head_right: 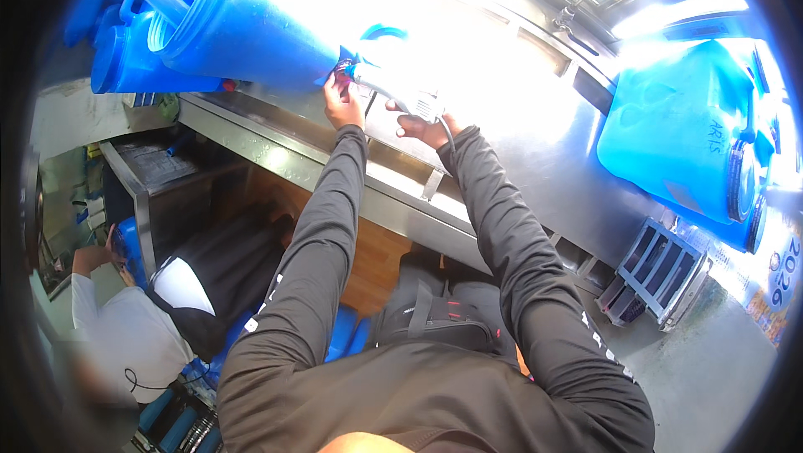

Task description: The person moves several blue and pink plastic jerrycans on a metal counter, then fills a blue jerrycan with water from a tap. After filling, the person uses a handheld heat-sealing tool to seal the container's opening.

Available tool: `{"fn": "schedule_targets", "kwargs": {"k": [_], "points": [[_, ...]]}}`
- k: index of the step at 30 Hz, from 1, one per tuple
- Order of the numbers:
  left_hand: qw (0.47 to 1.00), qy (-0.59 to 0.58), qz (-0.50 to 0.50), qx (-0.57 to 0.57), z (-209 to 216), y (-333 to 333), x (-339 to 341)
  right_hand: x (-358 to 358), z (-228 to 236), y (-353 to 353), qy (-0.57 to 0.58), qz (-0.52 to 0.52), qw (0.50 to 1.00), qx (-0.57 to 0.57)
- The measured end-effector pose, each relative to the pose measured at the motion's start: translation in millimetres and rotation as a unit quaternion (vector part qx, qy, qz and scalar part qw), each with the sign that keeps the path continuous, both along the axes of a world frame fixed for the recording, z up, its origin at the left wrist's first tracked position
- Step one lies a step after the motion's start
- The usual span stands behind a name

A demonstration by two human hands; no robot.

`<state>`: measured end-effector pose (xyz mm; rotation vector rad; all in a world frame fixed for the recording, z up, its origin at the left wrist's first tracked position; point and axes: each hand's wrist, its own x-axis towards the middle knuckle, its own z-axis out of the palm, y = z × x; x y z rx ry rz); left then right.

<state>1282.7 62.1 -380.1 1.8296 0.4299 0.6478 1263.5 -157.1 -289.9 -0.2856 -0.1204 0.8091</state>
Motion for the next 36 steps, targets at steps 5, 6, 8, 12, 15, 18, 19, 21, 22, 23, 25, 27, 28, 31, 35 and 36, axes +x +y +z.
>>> {"fn": "schedule_targets", "kwargs": {"k": [5, 6, 8, 12, 15, 18, 19, 21, 22, 23, 25, 27, 28, 31, 35, 36], "points": [[1.0, -0.002, -0.01, 0.02, 2.3, -0.2, -1.8, -7.4, -22.3, -3.8, 0.042, -0.025, 0.999, -0.009], [1.0, 0.011, -0.011, 0.014, 3.3, 0.1, -2.7, -10.1, -26.4, -4.3, 0.049, -0.027, 0.998, -0.005], [1.0, 0.009, -0.016, 0.022, 5.4, 0.1, -4.1, -16.6, -31.6, -4.3, 0.075, -0.02, 0.997, -0.006], [0.999, 0.005, -0.014, 0.035, 7.8, 0.9, -4.6, -30.9, -28.8, -4.3, 0.068, -0.022, 0.997, -0.043], [0.999, -0.001, -0.02, 0.03, 9.0, 3.0, -4.3, -39.7, -20.0, -0.8, 0.086, -0.012, 0.995, -0.056], [0.999, 0.02, -0.025, 0.011, 8.4, 5.1, -7.1, -45.4, -16.0, 7.8, 0.089, -0.012, 0.994, -0.057], [1.0, 0.017, -0.024, 0.01, 7.9, 5.7, -8.1, -46.8, -16.4, 10.8, 0.08, -0.009, 0.995, -0.052], [0.999, 0.017, -0.03, 0.001, 7.6, 7.6, -8.6, -50.5, -18.8, 17.6, 0.066, -0.005, 0.997, -0.046], [0.999, 0.016, -0.037, -0.001, 8.2, 9.3, -8.0, -52.9, -20.1, 21.1, 0.056, -0.007, 0.997, -0.048], [0.998, 0.033, -0.043, -0.014, 9.5, 12.0, -8.2, -57.0, -21.6, 25.3, 0.046, -0.009, 0.998, -0.051], [0.992, -0.008, -0.091, -0.092, 14.0, 19.5, -15.3, -65.9, -23.0, 34.3, 0.041, -0.018, 0.996, -0.082], [0.983, 0.062, -0.117, -0.13, 20.5, 33.7, -32.9, -78.0, -22.4, 45.0, 0.045, -0.027, 0.988, -0.143], [0.974, 0.033, -0.119, -0.19, 21.9, 39.9, -53.8, -84.7, -22.2, 52.2, 0.031, -0.035, 0.981, -0.188], [0.967, -0.045, -0.153, -0.199, 18.7, 73.9, -169.7, -104.8, -21.6, 79.0, -0.011, -0.055, 0.937, -0.344], [0.955, 0.1, -0.119, -0.251, -17.0, 138.9, -372.5, -130.5, -26.9, 130.4, -0.079, -0.138, 0.835, -0.526], [0.943, 0.145, -0.111, -0.278, -30.6, 160.1, -421.7, -134.2, -28.2, 142.7, -0.129, -0.166, 0.788, -0.578]]}}
